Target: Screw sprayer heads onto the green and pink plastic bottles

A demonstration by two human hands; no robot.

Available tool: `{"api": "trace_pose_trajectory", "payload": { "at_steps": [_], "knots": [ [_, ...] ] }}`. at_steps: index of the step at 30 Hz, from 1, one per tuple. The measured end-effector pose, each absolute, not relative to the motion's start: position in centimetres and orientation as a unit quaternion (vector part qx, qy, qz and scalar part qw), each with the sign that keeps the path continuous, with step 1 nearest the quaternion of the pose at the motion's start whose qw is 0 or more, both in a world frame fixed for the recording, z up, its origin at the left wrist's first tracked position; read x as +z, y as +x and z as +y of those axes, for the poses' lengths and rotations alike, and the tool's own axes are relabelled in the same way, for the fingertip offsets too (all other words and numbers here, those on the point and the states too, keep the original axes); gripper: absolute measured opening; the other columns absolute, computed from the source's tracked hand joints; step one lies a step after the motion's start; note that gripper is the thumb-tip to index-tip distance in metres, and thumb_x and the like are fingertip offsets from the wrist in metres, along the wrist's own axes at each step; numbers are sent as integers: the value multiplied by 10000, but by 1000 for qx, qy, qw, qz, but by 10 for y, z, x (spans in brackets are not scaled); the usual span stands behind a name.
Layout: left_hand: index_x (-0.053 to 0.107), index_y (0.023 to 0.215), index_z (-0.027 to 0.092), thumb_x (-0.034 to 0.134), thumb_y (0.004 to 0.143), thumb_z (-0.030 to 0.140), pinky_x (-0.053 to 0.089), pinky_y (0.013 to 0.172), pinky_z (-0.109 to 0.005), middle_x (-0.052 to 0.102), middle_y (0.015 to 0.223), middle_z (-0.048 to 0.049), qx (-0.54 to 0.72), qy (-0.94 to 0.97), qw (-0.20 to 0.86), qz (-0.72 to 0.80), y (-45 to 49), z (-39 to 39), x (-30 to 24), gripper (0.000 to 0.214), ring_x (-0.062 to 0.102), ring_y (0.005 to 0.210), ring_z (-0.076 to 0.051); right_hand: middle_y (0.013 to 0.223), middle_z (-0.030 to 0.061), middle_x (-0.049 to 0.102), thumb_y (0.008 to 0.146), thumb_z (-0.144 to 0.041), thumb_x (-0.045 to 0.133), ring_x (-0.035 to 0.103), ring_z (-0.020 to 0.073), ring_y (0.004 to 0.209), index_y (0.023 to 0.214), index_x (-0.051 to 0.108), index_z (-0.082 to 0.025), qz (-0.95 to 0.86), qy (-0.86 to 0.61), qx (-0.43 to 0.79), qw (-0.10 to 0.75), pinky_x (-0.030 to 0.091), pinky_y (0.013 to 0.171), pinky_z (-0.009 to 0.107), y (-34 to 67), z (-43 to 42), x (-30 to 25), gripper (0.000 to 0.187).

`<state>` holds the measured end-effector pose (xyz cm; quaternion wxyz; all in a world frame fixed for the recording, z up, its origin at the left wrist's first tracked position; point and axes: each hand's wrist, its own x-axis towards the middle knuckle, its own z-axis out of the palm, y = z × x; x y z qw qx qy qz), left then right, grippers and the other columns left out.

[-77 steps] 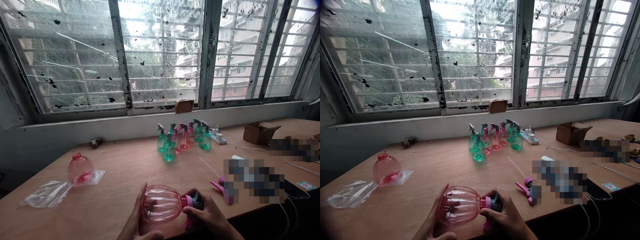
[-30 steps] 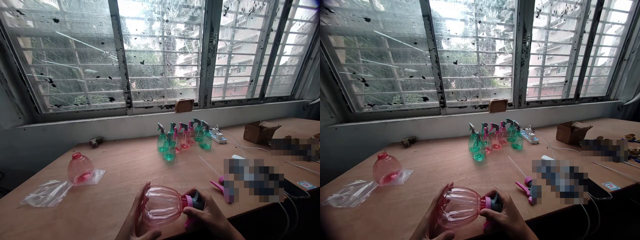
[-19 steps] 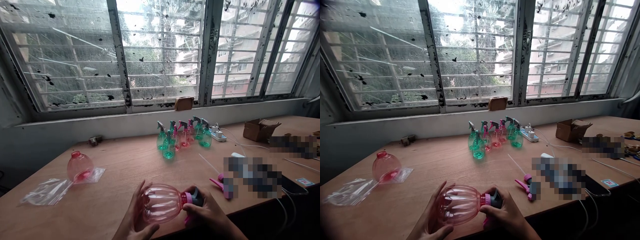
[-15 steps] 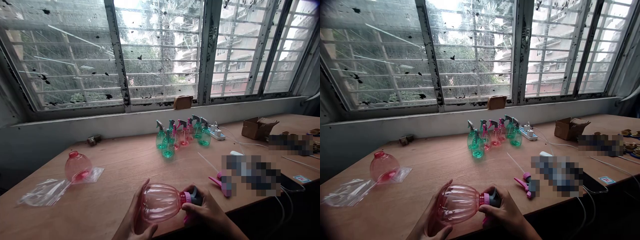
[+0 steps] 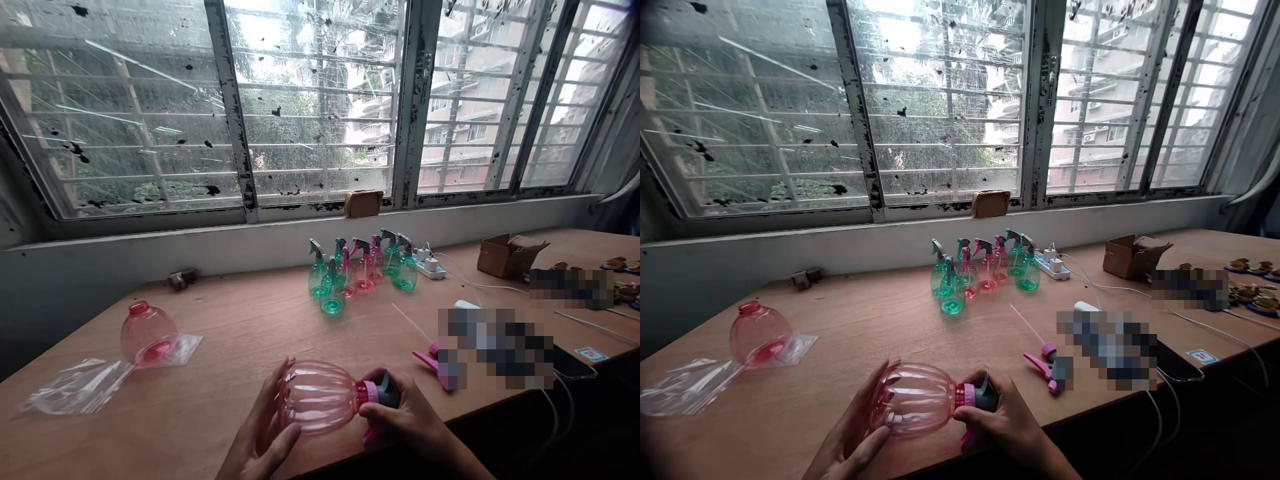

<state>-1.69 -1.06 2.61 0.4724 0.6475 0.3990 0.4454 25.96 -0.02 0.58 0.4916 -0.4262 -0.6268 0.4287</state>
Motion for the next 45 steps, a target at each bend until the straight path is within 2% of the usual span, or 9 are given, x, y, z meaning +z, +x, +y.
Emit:
{"api": "trace_pose_trajectory", "payload": {
  "at_steps": [9, 15, 21, 26, 30, 33, 39, 43, 45],
  "knots": [
    [410, 1479, 401, 707, 808, 533, 257, 1206, -451, 349, 1637, 23, 490, 638, 477, 353, -13, -11, 18, 746, 237, 1516, -318, 690, -14, 612, 713, -483, 838, 567, 184, 625, 866, 681, -171, -618, -407, 453, 497, 454, 585, 267, 261, -2, 5, 381],
    [598, 1361, 348, 653, 836, 571, 505, 1063, -419, 571, 1483, -24, 491, 612, 462, 413, -13, -5, 19, 573, 558, 1306, -364, 699, -17, 617, 704, -445, 857, 567, 180, 641, 864, 692, -164, -622, -409, 442, 501, 447, 606, 261, 261, -1, 3, 363],
    [481, 1436, 405, 719, 832, 448, 475, 1089, -416, 448, 1577, -14, 495, 621, 479, 373, -15, -11, 16, 651, 482, 1373, -355, 746, 3, 659, 691, -432, 869, 590, 201, 689, 857, 712, -162, -625, -415, 429, 503, 457, 639, 271, 262, 2, -1, 354],
    [393, 1488, 373, 658, 858, 506, 368, 1163, -409, 332, 1634, -19, 504, 655, 450, 340, -14, -9, 9, 696, 324, 1473, -341, 737, 1, 653, 698, -423, 865, 585, 200, 688, 867, 719, -163, -623, -415, 432, 503, 448, 634, 269, 261, 1, 2, 343],
    [434, 1462, 318, 629, 804, 658, 499, 1018, -412, 564, 1423, -97, 504, 616, 468, 384, -13, -5, 11, 765, 471, 1361, -377, 717, -12, 634, 710, -426, 859, 579, 187, 658, 876, 707, -165, -615, -408, 448, 505, 445, 616, 264, 260, 1, 3, 345],
    [533, 1393, 257, 659, 798, 626, 520, 978, -417, 685, 1192, -97, 466, 602, 493, 422, -13, -7, 17, 712, 596, 1214, -376, 721, -16, 632, 711, -414, 863, 577, 183, 661, 873, 703, -167, -611, -407, 453, 507, 445, 616, 259, 260, 1, 3, 336],
    [459, 1437, 371, 746, 807, 444, 482, 1053, -391, 510, 1510, -50, 491, 598, 525, 355, -10, -15, 22, 696, 533, 1305, -330, 733, -9, 642, 685, -404, 881, 571, 188, 682, 852, 709, -159, -610, -410, 448, 509, 437, 624, 256, 261, 1, 4, 343],
    [371, 1490, 358, 715, 793, 540, 439, 1079, -471, 370, 1606, -64, 478, 625, 510, 349, -13, -12, 15, 798, 537, 1283, -364, 714, -12, 638, 691, -411, 875, 567, 182, 664, 843, 710, -158, -611, -410, 447, 509, 434, 618, 257, 260, 0, 4, 338],
    [370, 1487, 327, 699, 783, 591, 462, 1047, -481, 412, 1565, -100, 482, 619, 503, 364, -15, -7, 10, 821, 562, 1251, -375, 708, -12, 643, 691, -415, 874, 575, 182, 658, 842, 711, -158, -612, -411, 443, 510, 439, 614, 257, 260, 0, 4, 339]
  ]
}}
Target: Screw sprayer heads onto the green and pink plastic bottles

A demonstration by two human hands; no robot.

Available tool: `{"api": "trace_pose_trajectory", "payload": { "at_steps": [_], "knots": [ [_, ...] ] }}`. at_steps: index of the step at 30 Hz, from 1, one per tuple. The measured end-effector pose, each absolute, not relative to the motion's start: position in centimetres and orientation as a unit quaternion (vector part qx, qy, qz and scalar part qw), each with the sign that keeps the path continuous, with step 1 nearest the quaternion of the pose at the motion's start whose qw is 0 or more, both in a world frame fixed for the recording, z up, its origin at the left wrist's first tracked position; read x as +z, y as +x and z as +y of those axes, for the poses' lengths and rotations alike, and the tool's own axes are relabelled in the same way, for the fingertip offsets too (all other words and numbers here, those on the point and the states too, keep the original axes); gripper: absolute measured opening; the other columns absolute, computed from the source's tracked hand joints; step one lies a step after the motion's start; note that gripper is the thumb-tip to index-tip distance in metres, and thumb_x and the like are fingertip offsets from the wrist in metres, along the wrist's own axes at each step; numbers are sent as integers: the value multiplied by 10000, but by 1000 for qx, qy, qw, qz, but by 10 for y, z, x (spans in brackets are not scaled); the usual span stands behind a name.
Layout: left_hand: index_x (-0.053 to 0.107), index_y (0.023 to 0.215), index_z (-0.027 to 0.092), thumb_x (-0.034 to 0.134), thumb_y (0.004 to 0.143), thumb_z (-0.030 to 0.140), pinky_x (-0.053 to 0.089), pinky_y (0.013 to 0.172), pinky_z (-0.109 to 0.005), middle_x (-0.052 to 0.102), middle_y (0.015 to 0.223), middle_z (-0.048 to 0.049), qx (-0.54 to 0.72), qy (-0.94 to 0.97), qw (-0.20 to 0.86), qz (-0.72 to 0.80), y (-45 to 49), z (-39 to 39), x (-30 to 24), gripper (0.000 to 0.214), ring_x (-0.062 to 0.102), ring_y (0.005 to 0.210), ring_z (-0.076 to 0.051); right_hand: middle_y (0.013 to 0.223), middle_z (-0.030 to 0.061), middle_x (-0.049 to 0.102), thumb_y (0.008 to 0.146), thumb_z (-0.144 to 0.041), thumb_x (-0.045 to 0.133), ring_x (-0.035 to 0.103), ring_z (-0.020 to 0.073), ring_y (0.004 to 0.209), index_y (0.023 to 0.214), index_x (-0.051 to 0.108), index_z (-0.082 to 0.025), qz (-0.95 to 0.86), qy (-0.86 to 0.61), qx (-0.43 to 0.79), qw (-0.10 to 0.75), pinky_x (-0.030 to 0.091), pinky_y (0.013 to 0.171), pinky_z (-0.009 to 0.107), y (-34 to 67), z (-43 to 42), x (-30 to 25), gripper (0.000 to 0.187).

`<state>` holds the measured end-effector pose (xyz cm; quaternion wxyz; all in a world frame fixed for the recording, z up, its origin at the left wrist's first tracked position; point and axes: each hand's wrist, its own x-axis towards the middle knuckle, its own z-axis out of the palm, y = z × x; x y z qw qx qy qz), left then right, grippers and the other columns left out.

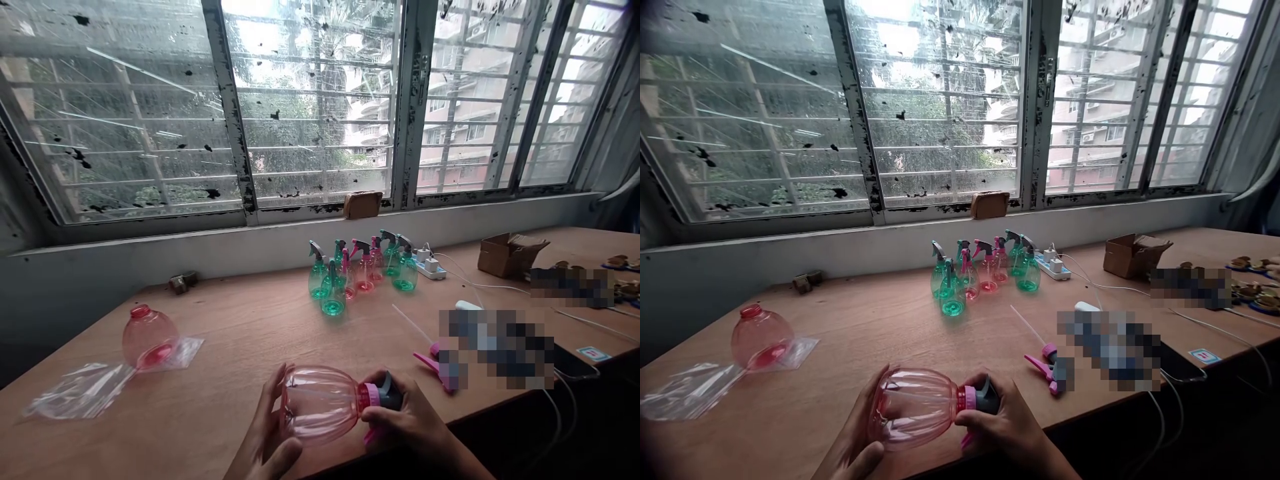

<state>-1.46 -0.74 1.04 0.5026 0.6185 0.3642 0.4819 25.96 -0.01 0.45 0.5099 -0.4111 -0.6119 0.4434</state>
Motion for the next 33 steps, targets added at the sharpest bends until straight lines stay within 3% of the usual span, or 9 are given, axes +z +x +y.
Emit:
{"api": "trace_pose_trajectory", "payload": {
  "at_steps": [4, 11, 15, 18, 23, 26, 29, 31, 33],
  "knots": [
    [436, 1433, 280, 702, 812, 544, 525, 974, -442, 642, 1279, -122, 466, 606, 523, 377, -13, -5, 8, 725, 609, 1203, -359, 672, -10, 657, 701, -424, 869, 599, 178, 612, 841, 705, -152, -606, -413, 448, 511, 451, 576, 250, 259, 0, 3, 346],
    [374, 1470, 390, 739, 808, 456, 337, 1173, -468, 302, 1640, -35, 505, 663, 439, 335, -3, -14, 12, 759, 309, 1475, -355, 628, 38, 743, 779, -439, 813, 639, 162, 515, 830, 674, -139, -577, -369, 513, 517, 462, 500, 221, 260, 1, 4, 335],
    [313, 1499, 325, 777, 690, 621, 460, 1062, -522, 421, 1556, -136, 479, 627, 521, 325, -10, -7, 8, 978, 519, 1319, -406, 640, 31, 749, 750, -403, 844, 658, 167, 546, 833, 692, -140, -582, -379, 500, 517, 475, 516, 218, 259, -1, 5, 314],
    [405, 1443, 295, 768, 736, 577, 491, 1023, -478, 549, 1442, -140, 459, 609, 550, 340, -12, -6, 10, 843, 598, 1232, -368, 643, 26, 746, 738, -400, 852, 662, 174, 553, 835, 696, -142, -578, -380, 504, 517, 491, 524, 225, 259, -1, 4, 316],
    [421, 1426, 462, 769, 804, 414, 431, 1096, -388, 376, 1596, 8, 489, 626, 501, 342, -4, -15, 14, 714, 471, 1369, -300, 643, 41, 750, 771, -431, 824, 633, 157, 521, 834, 678, -138, -570, -361, 535, 509, 473, 504, 220, 261, 3, 3, 333],
    [344, 1471, 464, 781, 767, 488, 413, 1100, -419, 332, 1614, -11, 491, 644, 475, 345, -4, -15, 13, 829, 439, 1381, -325, 648, 39, 747, 771, -447, 818, 634, 163, 537, 838, 677, -140, -576, -364, 525, 511, 474, 513, 223, 260, 2, 3, 344],
    [249, 1529, 361, 779, 629, 685, 420, 1061, -484, 500, 1454, -119, 466, 643, 504, 340, -11, -10, 12, 1094, 524, 1272, -377, 631, 12, 721, 716, -430, 862, 624, 162, 553, 815, 693, -142, -597, -378, 495, 506, 457, 519, 216, 258, 0, 3, 348],
    [305, 1509, 287, 717, 676, 716, 438, 1026, -486, 630, 1232, -124, 439, 637, 529, 349, -14, -8, 14, 1024, 602, 1156, -361, 623, -5, 700, 673, -425, 891, 614, 158, 561, 806, 702, -144, -610, -383, 477, 504, 444, 525, 214, 257, -2, 3, 364],
    [368, 1473, 295, 732, 747, 614, 481, 981, -459, 658, 1181, -109, 427, 632, 540, 356, -15, -8, 16, 872, 645, 1088, -334, 628, -1, 701, 678, -463, 880, 624, 164, 563, 822, 693, -147, -609, -380, 483, 501, 452, 535, 224, 257, -2, 4, 394]
  ]
}}
